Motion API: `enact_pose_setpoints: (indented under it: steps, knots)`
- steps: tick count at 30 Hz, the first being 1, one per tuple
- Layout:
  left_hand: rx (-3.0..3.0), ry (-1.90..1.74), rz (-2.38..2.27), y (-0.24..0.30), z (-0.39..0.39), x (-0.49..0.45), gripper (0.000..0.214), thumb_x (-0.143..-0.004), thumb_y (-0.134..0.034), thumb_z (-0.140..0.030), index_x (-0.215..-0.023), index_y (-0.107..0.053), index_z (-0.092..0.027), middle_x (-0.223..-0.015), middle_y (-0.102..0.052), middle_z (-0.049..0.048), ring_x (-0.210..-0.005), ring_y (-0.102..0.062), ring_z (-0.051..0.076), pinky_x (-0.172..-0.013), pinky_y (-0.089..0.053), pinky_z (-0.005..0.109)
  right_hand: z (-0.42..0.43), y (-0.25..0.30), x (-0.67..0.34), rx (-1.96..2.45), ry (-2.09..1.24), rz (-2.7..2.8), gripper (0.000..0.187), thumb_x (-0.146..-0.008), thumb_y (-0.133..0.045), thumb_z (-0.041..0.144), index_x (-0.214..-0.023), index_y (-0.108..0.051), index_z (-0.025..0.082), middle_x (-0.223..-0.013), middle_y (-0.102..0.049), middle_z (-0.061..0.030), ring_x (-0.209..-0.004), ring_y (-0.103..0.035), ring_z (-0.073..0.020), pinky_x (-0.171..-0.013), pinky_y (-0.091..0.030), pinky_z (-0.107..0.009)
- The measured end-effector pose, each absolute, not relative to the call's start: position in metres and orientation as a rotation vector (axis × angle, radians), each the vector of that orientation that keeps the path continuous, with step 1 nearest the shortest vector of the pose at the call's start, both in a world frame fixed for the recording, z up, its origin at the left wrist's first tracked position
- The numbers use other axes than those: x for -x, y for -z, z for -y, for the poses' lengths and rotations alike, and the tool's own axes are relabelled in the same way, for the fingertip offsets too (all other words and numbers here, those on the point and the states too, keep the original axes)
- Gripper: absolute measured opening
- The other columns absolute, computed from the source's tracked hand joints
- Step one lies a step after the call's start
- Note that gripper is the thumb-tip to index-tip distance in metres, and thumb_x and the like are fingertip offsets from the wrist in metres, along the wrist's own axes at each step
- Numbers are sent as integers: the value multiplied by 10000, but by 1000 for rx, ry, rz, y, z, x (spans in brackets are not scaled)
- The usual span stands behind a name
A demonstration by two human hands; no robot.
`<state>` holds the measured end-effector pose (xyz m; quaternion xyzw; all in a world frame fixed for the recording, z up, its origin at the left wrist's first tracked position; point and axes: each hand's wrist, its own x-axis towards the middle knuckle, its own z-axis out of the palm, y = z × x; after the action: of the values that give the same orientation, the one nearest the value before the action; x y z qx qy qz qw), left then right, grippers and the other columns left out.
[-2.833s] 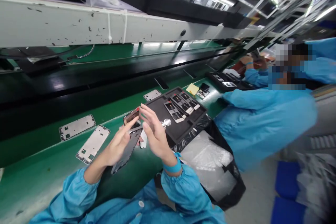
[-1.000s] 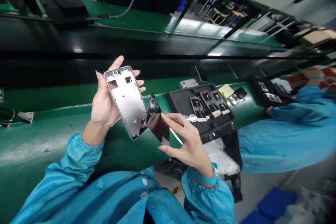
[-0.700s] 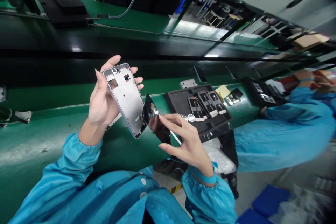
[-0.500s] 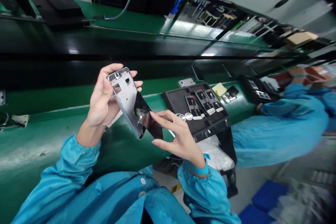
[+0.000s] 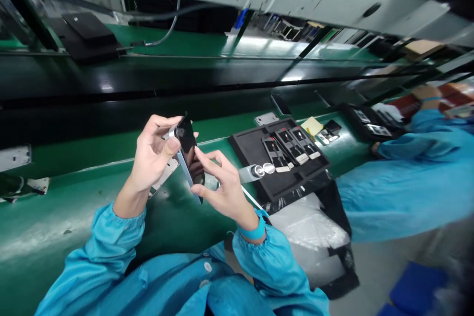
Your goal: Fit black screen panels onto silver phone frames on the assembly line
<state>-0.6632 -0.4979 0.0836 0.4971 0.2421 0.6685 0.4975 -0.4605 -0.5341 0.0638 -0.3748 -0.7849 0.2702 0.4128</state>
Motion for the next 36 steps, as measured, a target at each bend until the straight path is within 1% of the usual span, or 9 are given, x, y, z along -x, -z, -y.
enact_pose_setpoints:
  steps: [2,8,13,16,18,21,26,31,36]
  knots:
    - [-1153,-1616,-595,-85,502,660,495,-889,-868,-577,-1156,-679,-207,-1240,-768,135,-1016,-829,285,-888,-703,434,530,-60,462,909,-640,1981,678,-976,-773,598,-1547,-662,249,-1172,-651,-113,-1066,-679,-260,-969,-640,-471]
    - [-996,-1582,-553,-84,508,634,576,-951,-772,-640,-1344,-613,-250,-1397,-735,162,-1183,-793,301,-940,-682,429,527,-38,474,930,-614,1920,610,-993,-749,594,-1482,-709,232,-1332,-561,-149,-1113,-676,-260,-1047,-616,-503]
    - [-872,-1571,-638,-85,513,621,579,-999,-584,-770,-1258,-678,-261,-1067,-829,91,-1027,-823,286,-919,-685,453,528,-54,472,1014,-678,1769,812,-1068,-423,773,-1634,-520,198,-1501,-483,-212,-1099,-678,-241,-993,-639,-449]
    - [-947,-1480,-691,-85,519,619,604,-1004,-541,-789,-1095,-776,-241,-1029,-824,97,-1054,-812,306,-912,-684,444,522,-75,465,1042,-1026,1576,867,-1047,-307,851,-1437,-658,161,-1047,-673,-112,-727,-658,-170,-616,-613,-304]
    - [-1032,-1420,-707,-85,523,618,570,-1027,-548,-747,-1041,-803,-238,-1086,-821,97,-1113,-793,311,-962,-666,443,519,-85,461,1016,-1257,1511,826,-1035,-338,867,-1081,-747,150,-667,-559,9,-472,-511,-119,-422,-462,-249]
    - [-1117,-1372,-741,-87,531,615,559,-1052,-535,-708,-1024,-827,-231,-1120,-824,97,-1160,-772,316,-1043,-624,449,520,-92,457,943,-1360,1452,742,-1006,-457,868,-728,-622,201,-453,-418,67,-351,-426,-99,-353,-337,-233]
    - [-1154,-1423,-859,-85,536,608,530,-1047,-584,-671,-1055,-844,-209,-1127,-832,104,-1138,-773,310,-1029,-622,432,525,-94,457,972,-1292,1452,716,-982,-506,872,-674,-556,227,-434,-402,74,-363,-417,-101,-369,-293,-242]
    - [-962,-1622,-851,-94,521,613,521,-1005,-630,-715,-1077,-751,-213,-921,-828,69,-799,-806,228,-754,-671,344,538,-83,449,962,-1213,1625,726,-1001,-388,898,-794,-567,226,-702,-579,15,-645,-569,-138,-607,-507,-267]
    - [-846,-1607,-679,-125,525,618,549,-998,-612,-750,-1245,-590,-261,-861,-824,62,-653,-801,250,-622,-688,384,573,-67,431,847,-1213,1973,622,-1151,-297,662,-817,-581,221,-761,-694,-41,-695,-651,-171,-697,-540,-305]
